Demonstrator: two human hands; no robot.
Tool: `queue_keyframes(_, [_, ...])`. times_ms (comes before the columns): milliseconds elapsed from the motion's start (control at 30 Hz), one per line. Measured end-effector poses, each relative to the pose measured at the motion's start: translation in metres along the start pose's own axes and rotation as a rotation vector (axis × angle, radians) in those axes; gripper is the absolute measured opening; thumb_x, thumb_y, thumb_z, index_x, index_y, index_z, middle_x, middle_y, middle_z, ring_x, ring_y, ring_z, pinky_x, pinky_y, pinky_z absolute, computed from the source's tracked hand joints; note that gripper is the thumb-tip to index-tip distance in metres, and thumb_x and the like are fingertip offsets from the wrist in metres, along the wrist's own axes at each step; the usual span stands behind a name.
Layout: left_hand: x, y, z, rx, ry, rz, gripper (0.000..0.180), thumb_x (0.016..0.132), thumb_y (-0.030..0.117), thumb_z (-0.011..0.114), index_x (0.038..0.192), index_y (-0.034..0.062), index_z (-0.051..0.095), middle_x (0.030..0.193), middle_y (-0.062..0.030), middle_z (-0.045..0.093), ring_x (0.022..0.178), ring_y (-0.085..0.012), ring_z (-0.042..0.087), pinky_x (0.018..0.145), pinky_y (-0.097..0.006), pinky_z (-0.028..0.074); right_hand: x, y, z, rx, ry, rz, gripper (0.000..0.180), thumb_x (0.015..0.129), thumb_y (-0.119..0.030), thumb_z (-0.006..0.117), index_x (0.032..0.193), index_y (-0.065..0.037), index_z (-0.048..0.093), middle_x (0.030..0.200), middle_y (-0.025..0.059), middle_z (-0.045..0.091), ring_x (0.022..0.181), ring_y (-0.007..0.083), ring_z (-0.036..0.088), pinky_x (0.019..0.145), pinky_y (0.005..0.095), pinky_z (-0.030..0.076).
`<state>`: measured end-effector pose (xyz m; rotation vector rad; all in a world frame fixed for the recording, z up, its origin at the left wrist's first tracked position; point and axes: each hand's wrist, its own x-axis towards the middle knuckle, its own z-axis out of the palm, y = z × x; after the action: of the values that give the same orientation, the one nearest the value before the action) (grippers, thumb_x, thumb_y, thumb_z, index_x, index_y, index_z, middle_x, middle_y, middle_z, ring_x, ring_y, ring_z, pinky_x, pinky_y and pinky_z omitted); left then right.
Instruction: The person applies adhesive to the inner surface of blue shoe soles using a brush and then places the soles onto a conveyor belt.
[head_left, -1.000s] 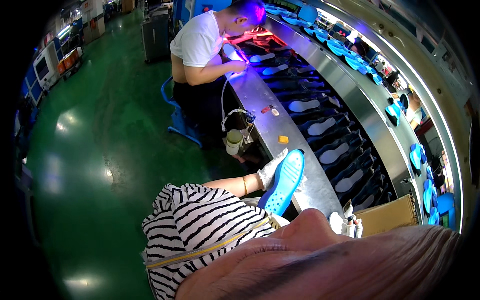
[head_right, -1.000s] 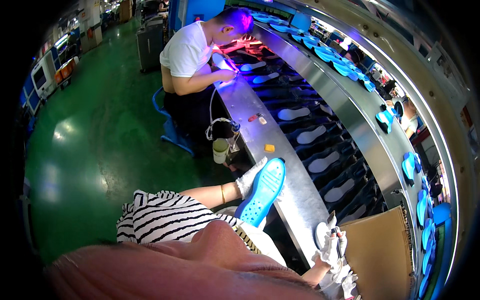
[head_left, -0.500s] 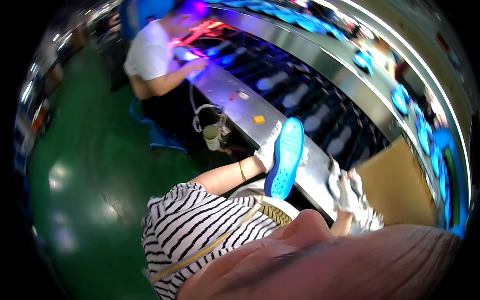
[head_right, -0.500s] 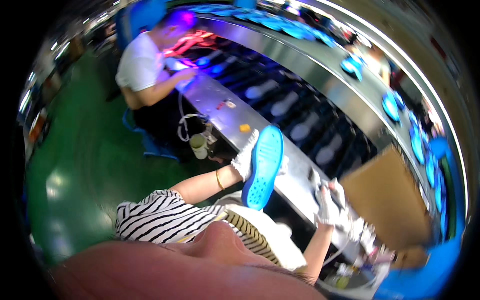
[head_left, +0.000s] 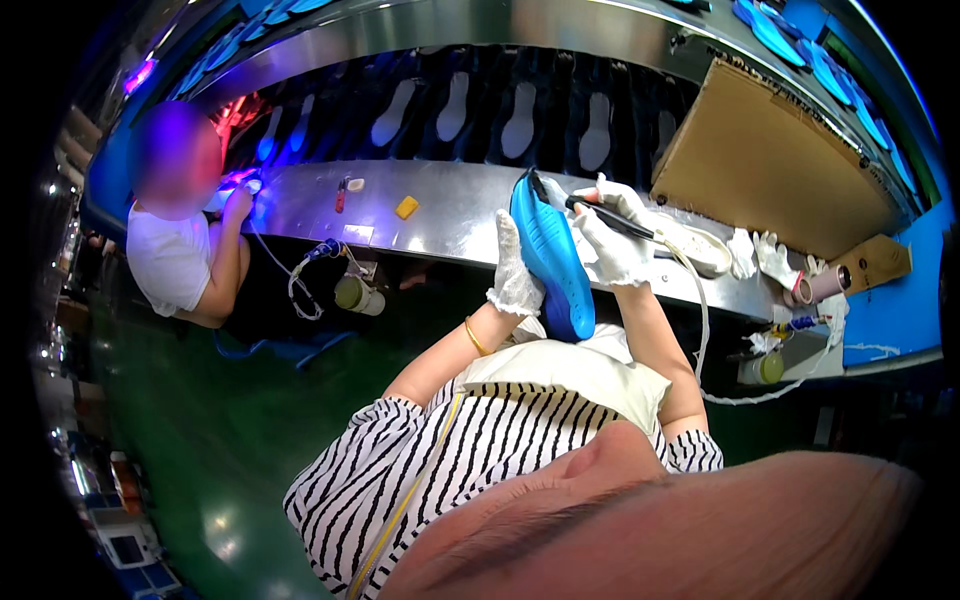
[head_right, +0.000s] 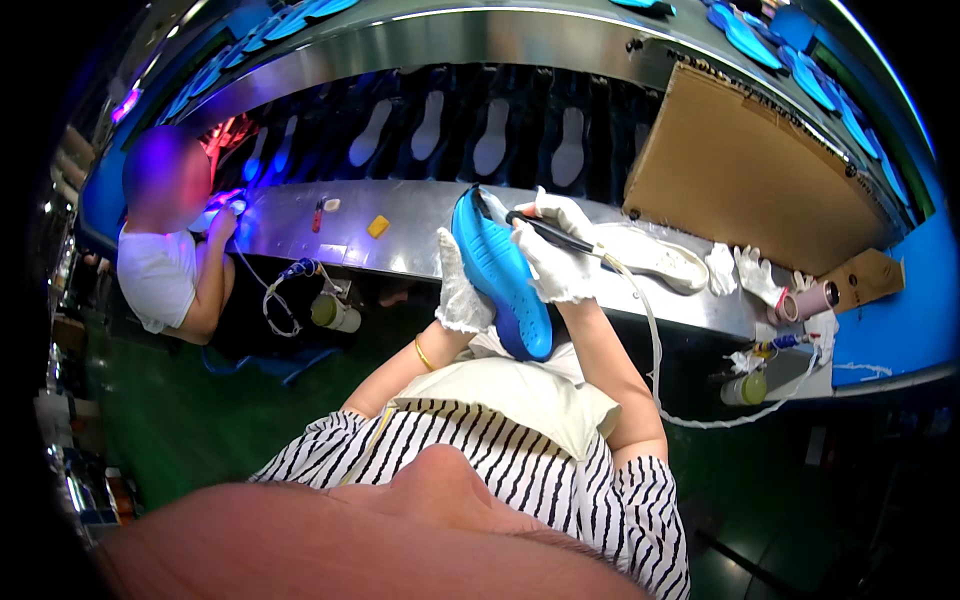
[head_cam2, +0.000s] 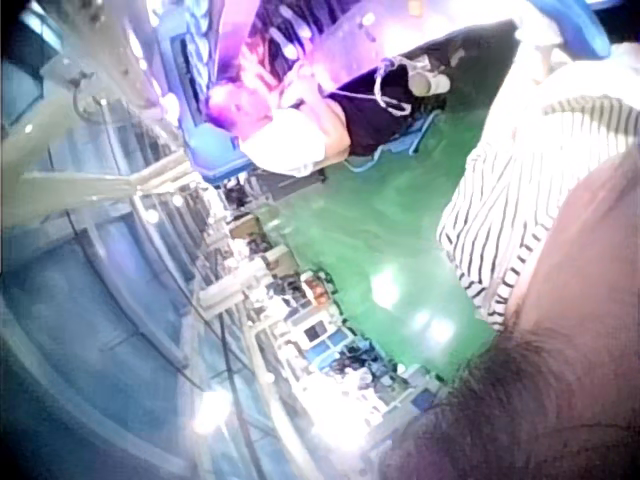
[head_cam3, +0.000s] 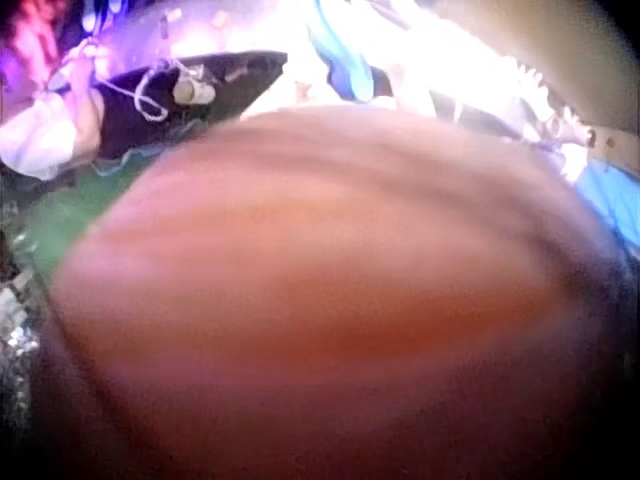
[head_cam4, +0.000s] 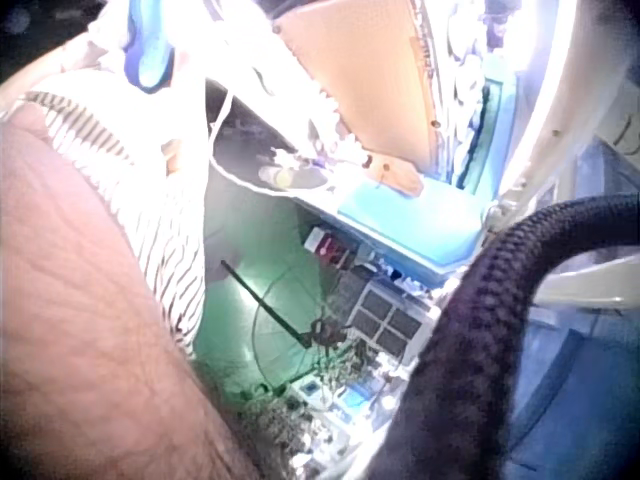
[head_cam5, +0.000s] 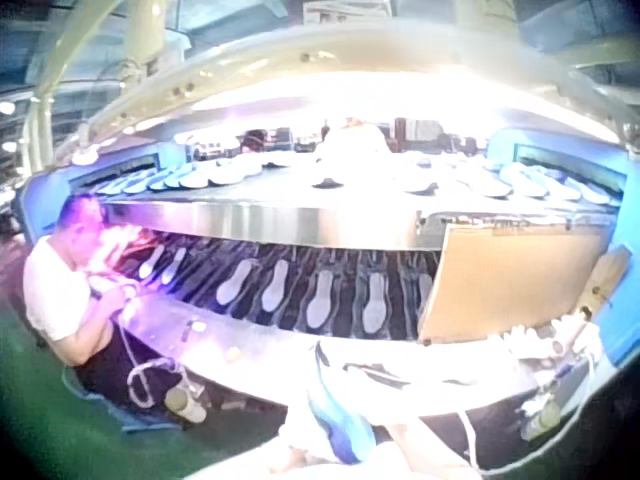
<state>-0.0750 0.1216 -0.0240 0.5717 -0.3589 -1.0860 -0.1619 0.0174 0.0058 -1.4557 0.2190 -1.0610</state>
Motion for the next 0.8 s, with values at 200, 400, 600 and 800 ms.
queue_keyframes(200, [0.009,-0.007,-0.015,-0.022,-0.005,-0.003,0.087,0.083,0.076,0.037,0.14,0.0112,0.036,0.133,-0.0098,0.049,0.119,-0.0224,0.051,0.101,-0.036,0.044,-0.013,-0.011,0.0,0.147,-0.069,0.254,0.024,0.08,0.003,0.064,0.102,-0.002,0.055,0.096,0.0076,0.062,0.085,0.0122,0.062,0.078,0.0266,0.051])
queue_keyframes(400, [0.014,-0.006,-0.01,0.084,0.097,-0.031,0.093,0.08,0.079,0.039,0.141,0.0087,0.034,0.131,-0.0139,0.05,0.118,-0.0259,0.052,0.1,-0.041,0.045,-0.023,0.0,-0.006,-0.122,-0.124,0.012,0.022,0.081,0.005,0.062,0.101,-0.003,0.055,0.097,0.0072,0.061,0.084,0.0117,0.06,0.077,0.0276,0.051])
queue_keyframes(600, [0.014,0.009,-0.024,0.009,0.107,-0.146,0.1,0.075,0.084,0.038,0.137,0.0048,0.039,0.128,-0.0154,0.053,0.115,-0.0294,0.054,0.101,-0.043,0.044,-0.033,-0.009,-0.006,-0.148,-0.167,0.047,0.021,0.076,0.004,0.067,0.094,-0.002,0.059,0.091,0.0083,0.063,0.08,0.0111,0.061,0.07,0.0266,0.052])
queue_keyframes(800, [0.014,0.023,-0.023,-0.013,-0.041,-0.157,0.102,0.078,0.084,0.033,0.138,0.0011,0.037,0.129,-0.0231,0.051,0.114,-0.034,0.055,0.098,-0.047,0.047,-0.049,-0.021,0.002,-0.035,-0.207,0.065,0.021,0.072,0.006,0.067,0.091,-0.001,0.059,0.089,0.0072,0.061,0.075,0.0128,0.061,0.067,0.0274,0.052])
